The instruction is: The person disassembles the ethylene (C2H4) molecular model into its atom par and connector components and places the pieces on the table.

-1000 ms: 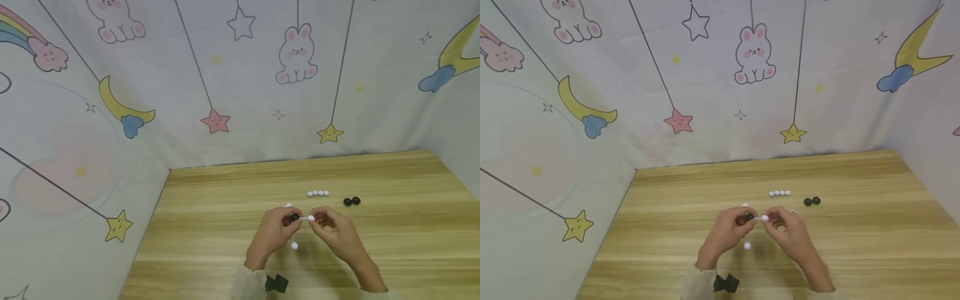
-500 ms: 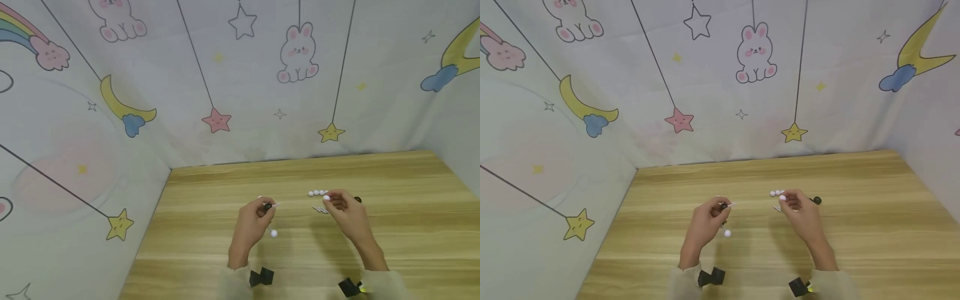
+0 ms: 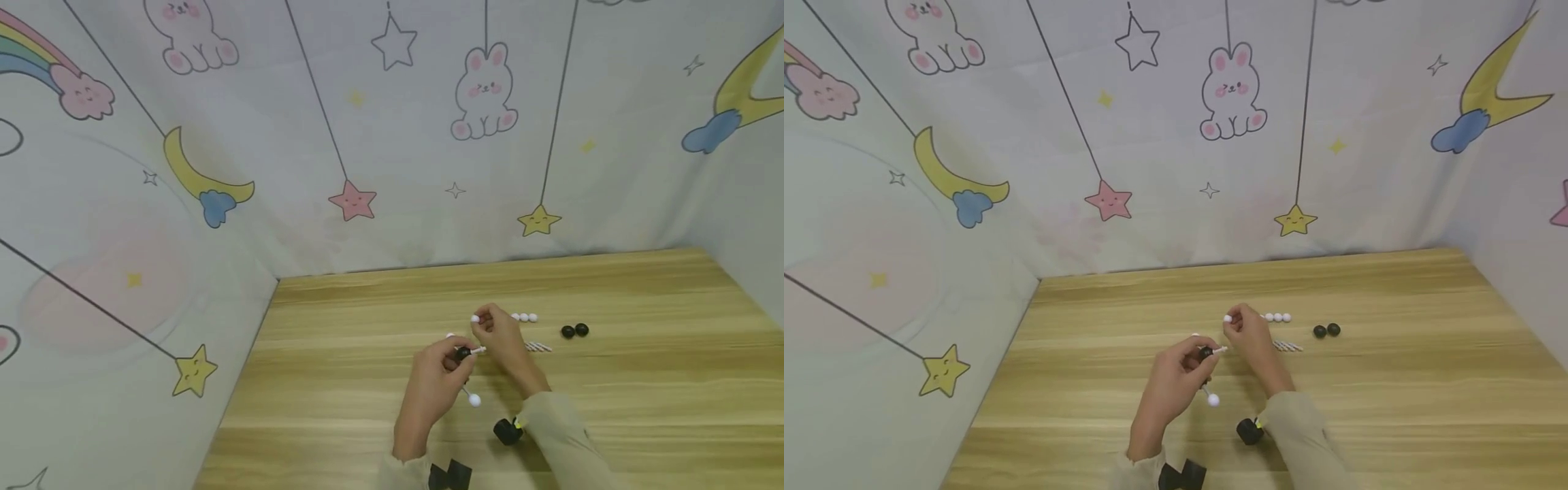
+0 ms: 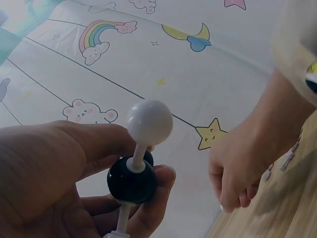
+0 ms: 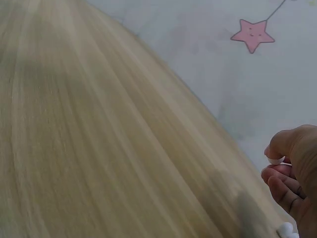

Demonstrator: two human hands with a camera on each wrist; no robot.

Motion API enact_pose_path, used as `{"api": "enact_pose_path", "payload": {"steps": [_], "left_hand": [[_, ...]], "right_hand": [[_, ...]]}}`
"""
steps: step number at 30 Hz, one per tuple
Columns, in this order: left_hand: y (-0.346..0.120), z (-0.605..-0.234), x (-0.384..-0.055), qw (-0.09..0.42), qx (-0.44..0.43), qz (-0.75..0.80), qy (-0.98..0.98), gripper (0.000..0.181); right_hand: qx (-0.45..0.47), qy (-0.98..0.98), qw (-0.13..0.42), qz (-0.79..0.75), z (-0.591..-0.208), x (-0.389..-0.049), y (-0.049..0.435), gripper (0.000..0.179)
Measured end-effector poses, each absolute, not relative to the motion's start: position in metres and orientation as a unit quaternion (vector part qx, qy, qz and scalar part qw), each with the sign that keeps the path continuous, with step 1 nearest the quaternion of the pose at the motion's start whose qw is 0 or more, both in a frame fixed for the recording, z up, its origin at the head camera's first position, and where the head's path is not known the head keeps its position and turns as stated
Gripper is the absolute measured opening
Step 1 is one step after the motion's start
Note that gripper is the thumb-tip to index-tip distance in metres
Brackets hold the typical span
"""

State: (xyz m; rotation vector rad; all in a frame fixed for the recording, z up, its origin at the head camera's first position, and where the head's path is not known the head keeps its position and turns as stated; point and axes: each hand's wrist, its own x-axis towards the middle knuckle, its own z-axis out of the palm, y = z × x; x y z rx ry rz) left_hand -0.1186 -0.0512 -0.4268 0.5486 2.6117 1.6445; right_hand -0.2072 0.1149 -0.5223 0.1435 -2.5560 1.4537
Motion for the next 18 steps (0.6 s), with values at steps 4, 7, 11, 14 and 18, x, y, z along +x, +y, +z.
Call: {"api": "enact_pose_path", "payload": {"steps": [4, 7, 11, 14, 18], "left_hand": [[-0.051, -0.426, -0.117, 0.007, 0.175, 0.526, 0.833, 0.010], [-0.052, -0.426, -0.117, 0.008, 0.173, 0.526, 0.832, 0.010], [-0.055, -0.425, -0.117, 0.006, 0.167, 0.528, 0.833, 0.010], [-0.058, -0.424, -0.117, 0.005, 0.157, 0.529, 0.834, 0.011], [-0.062, -0.423, -0.118, 0.001, 0.146, 0.523, 0.839, 0.013]], "right_hand": [[0.053, -0.870, 0.086, 0.482, -0.529, -0.216, 0.104, 0.016], [0.050, -0.874, 0.073, 0.478, -0.531, -0.220, 0.099, 0.015], [0.046, -0.880, 0.055, 0.469, -0.531, -0.223, 0.095, 0.013], [0.045, -0.891, 0.046, 0.450, -0.530, -0.224, 0.092, 0.013], [0.044, -0.906, 0.043, 0.418, -0.529, -0.226, 0.090, 0.013]]}}
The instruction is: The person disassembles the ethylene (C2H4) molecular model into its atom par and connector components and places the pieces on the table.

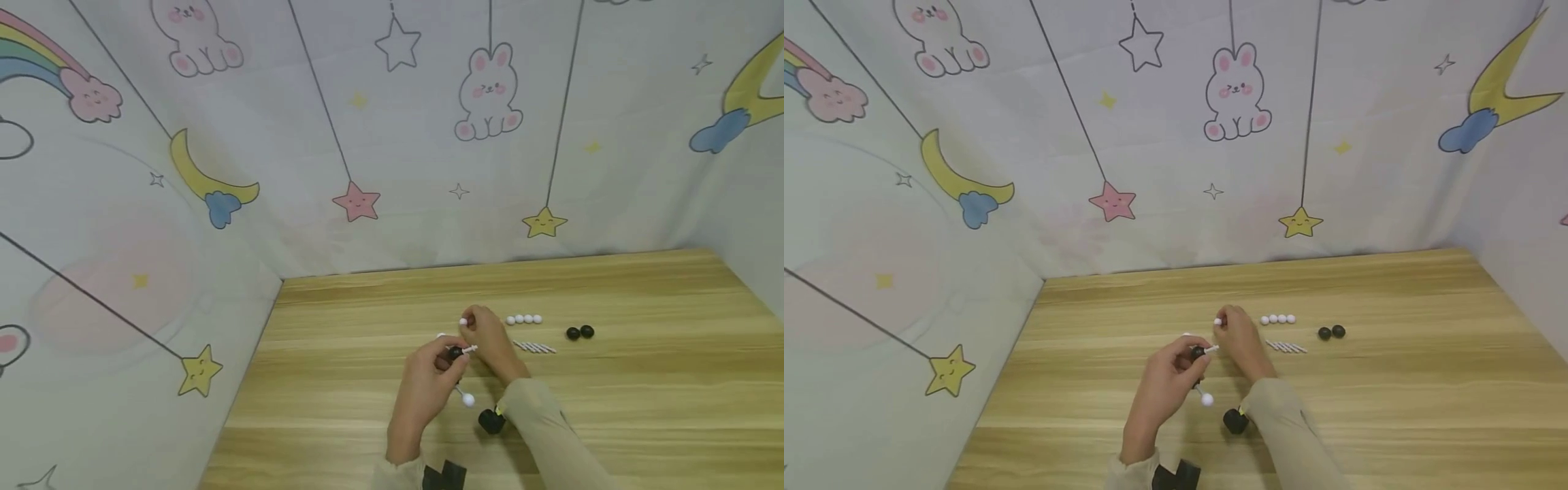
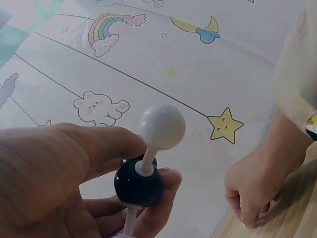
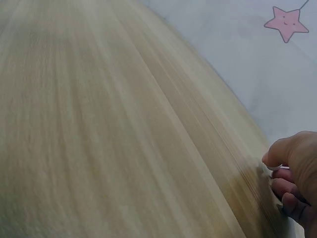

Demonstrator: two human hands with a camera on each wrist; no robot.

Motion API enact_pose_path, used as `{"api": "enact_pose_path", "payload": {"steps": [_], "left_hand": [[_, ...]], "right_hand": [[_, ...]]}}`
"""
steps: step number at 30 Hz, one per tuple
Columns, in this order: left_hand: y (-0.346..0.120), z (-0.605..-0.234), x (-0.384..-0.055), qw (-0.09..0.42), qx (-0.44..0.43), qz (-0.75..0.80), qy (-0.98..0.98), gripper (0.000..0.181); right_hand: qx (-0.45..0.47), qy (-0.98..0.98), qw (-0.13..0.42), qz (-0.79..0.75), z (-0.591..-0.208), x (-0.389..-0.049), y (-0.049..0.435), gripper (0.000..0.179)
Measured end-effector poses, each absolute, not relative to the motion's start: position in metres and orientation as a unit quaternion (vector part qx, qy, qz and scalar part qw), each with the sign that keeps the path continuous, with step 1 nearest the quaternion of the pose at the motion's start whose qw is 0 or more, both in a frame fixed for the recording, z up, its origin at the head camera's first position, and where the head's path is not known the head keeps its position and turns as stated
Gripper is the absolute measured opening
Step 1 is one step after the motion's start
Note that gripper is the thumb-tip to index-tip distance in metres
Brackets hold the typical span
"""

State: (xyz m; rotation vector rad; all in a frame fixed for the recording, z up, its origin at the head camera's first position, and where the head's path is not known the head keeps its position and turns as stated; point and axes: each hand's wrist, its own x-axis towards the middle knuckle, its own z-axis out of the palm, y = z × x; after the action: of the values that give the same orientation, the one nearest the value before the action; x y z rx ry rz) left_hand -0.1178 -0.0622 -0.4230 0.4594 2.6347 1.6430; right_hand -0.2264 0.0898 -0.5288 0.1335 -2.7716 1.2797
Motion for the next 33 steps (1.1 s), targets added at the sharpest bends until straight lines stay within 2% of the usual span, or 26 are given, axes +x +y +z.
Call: {"api": "enact_pose_path", "payload": {"steps": [12, 20, 23, 29, 33], "left_hand": [[-0.071, -0.428, -0.128, -0.027, 0.124, 0.463, 0.877, 0.016], [-0.075, -0.436, -0.148, -0.018, 0.109, 0.417, 0.902, 0.022], [-0.076, -0.439, -0.158, -0.011, 0.106, 0.412, 0.905, 0.023], [-0.074, -0.443, -0.173, 0.003, 0.105, 0.407, 0.907, 0.020], [-0.075, -0.446, -0.179, 0.025, 0.113, 0.415, 0.903, 0.018]], "right_hand": [[0.055, -0.921, 0.062, 0.380, -0.534, -0.229, 0.086, 0.013], [0.044, -0.894, 0.047, 0.443, -0.524, -0.223, 0.092, 0.025], [0.060, -0.851, 0.012, 0.522, -0.509, -0.218, 0.096, 0.026], [0.150, -0.742, -0.120, 0.643, -0.483, -0.208, 0.102, 0.029], [0.151, -0.727, -0.126, 0.658, -0.480, -0.207, 0.104, 0.024]]}}
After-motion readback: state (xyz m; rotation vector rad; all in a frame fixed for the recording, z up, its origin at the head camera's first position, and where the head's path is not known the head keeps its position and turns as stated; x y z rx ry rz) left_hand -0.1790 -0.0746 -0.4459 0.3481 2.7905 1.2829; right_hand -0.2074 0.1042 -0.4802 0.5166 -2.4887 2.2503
